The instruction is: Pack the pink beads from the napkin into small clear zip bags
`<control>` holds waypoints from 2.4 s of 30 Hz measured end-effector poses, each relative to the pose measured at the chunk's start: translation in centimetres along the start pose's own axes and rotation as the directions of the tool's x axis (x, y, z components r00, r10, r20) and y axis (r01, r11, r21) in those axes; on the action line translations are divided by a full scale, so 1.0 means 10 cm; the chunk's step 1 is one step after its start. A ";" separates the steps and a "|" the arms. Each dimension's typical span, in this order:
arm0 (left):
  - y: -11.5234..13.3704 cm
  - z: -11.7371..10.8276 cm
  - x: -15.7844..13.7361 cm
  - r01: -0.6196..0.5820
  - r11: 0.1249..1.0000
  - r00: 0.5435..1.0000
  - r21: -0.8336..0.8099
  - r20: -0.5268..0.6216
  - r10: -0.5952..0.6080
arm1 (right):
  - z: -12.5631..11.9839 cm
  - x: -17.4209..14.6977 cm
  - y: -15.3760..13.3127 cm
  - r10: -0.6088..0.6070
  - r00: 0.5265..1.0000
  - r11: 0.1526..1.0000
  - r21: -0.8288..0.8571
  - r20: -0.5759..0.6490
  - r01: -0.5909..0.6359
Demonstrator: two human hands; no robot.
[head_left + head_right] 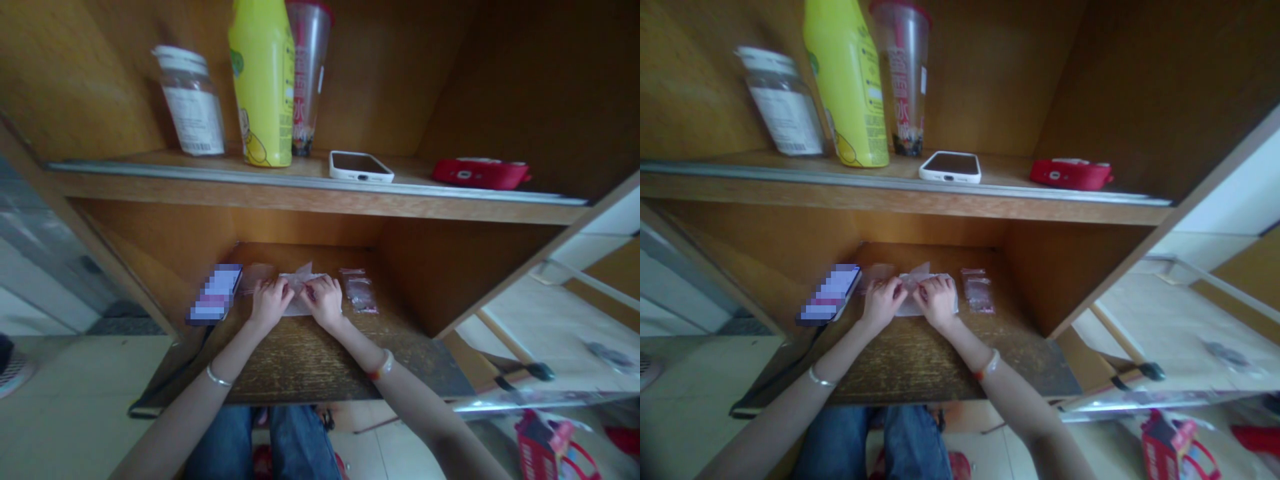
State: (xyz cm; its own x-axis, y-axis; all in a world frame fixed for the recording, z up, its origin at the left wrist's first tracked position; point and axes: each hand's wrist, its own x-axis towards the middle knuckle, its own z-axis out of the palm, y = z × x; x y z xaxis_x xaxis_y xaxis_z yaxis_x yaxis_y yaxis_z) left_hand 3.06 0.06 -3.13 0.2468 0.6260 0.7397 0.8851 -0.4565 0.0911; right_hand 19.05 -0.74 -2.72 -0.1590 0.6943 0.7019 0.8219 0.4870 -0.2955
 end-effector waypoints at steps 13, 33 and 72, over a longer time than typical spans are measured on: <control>0.01 0.04 -0.06 -0.054 0.992 0.996 -0.118 0.059 0.061 | -0.02 0.00 0.00 -0.185 0.979 0.983 0.031 0.085 0.183; 0.13 -0.10 0.00 -0.156 0.955 0.956 -0.254 0.205 0.211 | 0.02 0.00 0.05 -0.056 0.987 0.998 -0.002 0.152 0.057; 0.00 0.02 0.02 0.166 0.981 0.967 -0.103 0.211 -0.141 | 0.01 0.04 0.21 0.082 0.928 0.996 -0.002 0.365 -0.087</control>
State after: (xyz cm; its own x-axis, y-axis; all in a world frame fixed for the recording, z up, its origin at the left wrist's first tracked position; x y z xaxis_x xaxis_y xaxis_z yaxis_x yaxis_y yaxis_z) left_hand 3.16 0.32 -3.10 0.1967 0.8034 0.5621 0.8685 -0.4087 0.2803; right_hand 20.62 0.59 -3.12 -0.2796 0.8770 0.3907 0.8340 0.4234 -0.3538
